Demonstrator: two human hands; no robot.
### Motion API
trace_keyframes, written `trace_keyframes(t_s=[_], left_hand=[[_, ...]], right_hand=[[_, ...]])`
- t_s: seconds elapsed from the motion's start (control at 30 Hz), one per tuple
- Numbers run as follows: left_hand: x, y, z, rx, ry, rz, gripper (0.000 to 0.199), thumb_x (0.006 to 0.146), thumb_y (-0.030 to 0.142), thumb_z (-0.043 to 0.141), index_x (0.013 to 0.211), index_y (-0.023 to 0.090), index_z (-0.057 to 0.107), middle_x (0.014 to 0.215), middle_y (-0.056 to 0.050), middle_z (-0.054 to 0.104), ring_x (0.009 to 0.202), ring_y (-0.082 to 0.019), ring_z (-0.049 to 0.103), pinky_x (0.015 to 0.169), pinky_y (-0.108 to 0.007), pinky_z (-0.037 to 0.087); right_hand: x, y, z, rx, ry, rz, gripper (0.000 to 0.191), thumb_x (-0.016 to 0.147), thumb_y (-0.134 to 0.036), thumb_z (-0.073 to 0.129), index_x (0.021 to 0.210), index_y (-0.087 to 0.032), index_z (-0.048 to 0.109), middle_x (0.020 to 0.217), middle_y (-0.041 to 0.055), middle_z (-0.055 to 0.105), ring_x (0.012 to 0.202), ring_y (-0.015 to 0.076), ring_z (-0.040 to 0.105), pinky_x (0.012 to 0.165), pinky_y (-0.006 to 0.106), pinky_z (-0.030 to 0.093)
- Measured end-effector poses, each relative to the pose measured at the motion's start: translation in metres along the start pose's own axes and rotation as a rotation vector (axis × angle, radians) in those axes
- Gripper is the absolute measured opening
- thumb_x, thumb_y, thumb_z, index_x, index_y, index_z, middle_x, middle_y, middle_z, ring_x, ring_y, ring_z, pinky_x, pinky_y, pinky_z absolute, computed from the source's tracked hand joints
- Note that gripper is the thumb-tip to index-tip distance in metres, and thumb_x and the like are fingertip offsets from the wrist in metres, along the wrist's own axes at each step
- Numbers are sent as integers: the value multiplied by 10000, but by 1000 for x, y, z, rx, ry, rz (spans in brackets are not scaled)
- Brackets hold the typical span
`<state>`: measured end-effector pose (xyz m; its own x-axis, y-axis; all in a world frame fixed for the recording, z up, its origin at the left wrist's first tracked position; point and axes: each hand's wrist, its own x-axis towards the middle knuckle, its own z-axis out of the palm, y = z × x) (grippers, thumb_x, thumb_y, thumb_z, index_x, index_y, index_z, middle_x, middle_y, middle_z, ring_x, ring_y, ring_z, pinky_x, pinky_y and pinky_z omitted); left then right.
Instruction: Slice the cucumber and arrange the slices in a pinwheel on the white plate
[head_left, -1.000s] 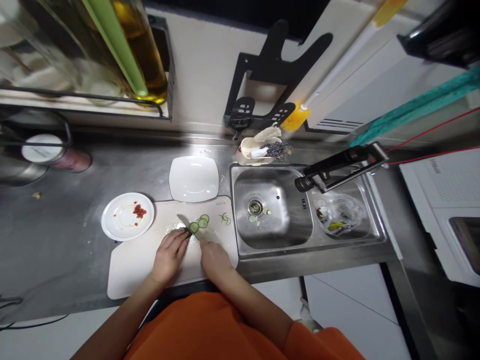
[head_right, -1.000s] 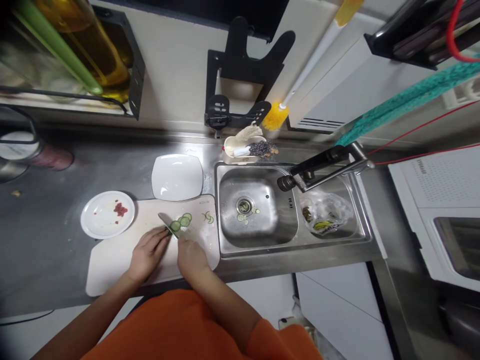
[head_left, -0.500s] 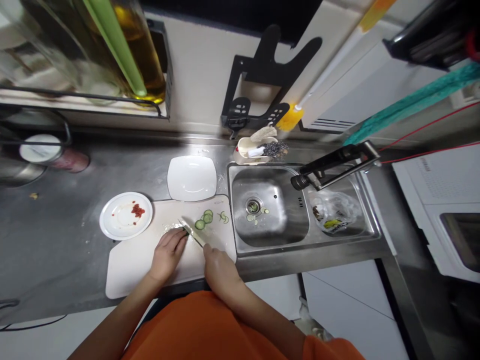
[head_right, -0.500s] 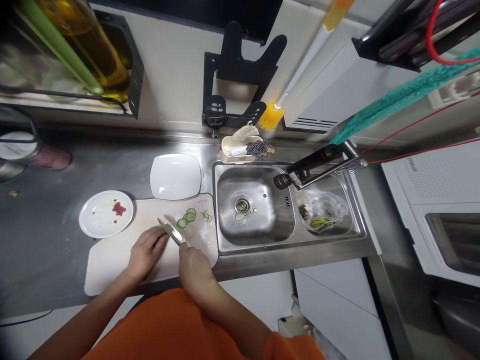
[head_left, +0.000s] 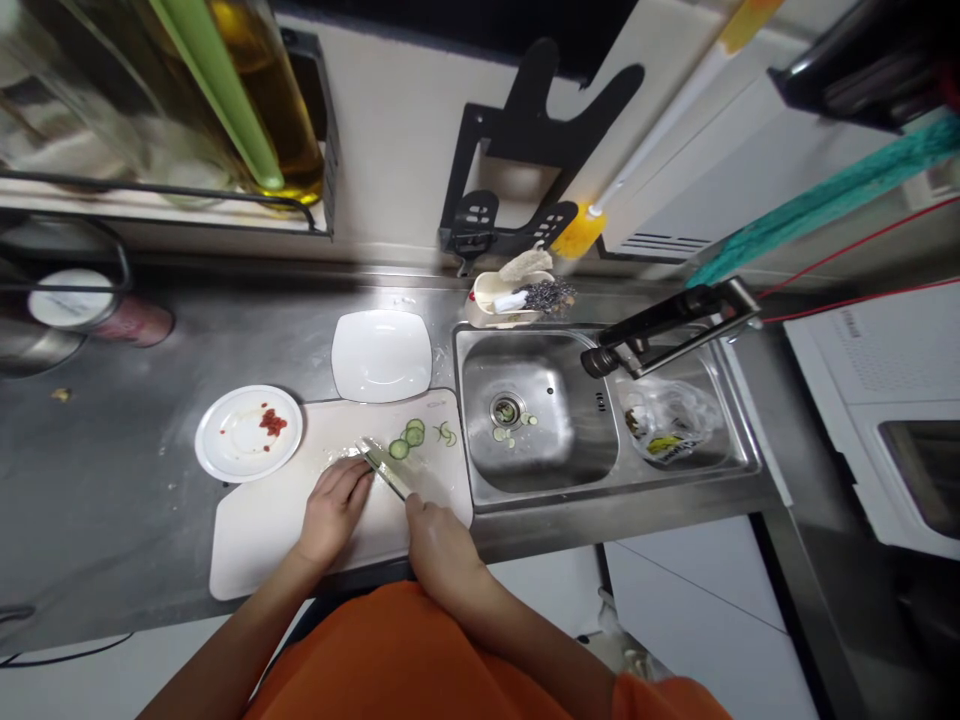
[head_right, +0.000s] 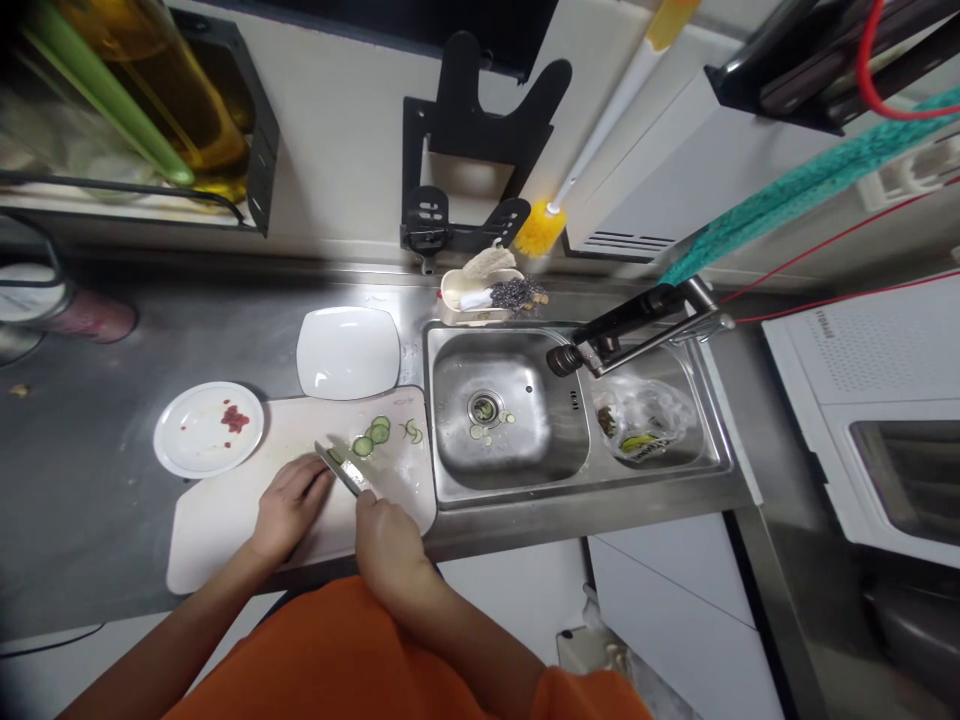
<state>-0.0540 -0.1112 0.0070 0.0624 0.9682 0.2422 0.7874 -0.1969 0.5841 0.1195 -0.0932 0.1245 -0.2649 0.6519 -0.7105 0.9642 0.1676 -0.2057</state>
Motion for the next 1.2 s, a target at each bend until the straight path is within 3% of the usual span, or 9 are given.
trace_keyframes(t_s=[0.5, 0.87, 1.2], left_hand=[[-1, -3, 1, -38, -19, -16, 166, 890, 239, 531, 994, 198, 653, 1009, -68, 702, 965, -206, 638, 925, -394, 501], [-2, -2, 2, -56, -22, -33, 195, 900, 247, 509, 1019, 204, 658, 1013, -69, 701, 979, -204, 641, 953, -413, 496], [-2, 0, 0, -62, -11, -19, 227, 896, 231, 507, 1061, 209, 662, 1051, -83, 691, 1008, -208, 635, 944, -408, 511]], right_hand=[[17, -5, 3, -12, 39, -47, 333, 879, 6, 343, 1098, -123, 559, 887, 120, 693, 881, 211, 674, 686, 250, 517], [49, -9, 25, 7, 116, -99, 281, 900, -40, 339, 1071, -119, 548, 904, 124, 692, 862, 209, 676, 689, 258, 514], [44, 0, 15, 28, 53, -71, 336, 892, -38, 342, 1145, -117, 548, 946, 144, 693, 921, 229, 668, 713, 278, 509]])
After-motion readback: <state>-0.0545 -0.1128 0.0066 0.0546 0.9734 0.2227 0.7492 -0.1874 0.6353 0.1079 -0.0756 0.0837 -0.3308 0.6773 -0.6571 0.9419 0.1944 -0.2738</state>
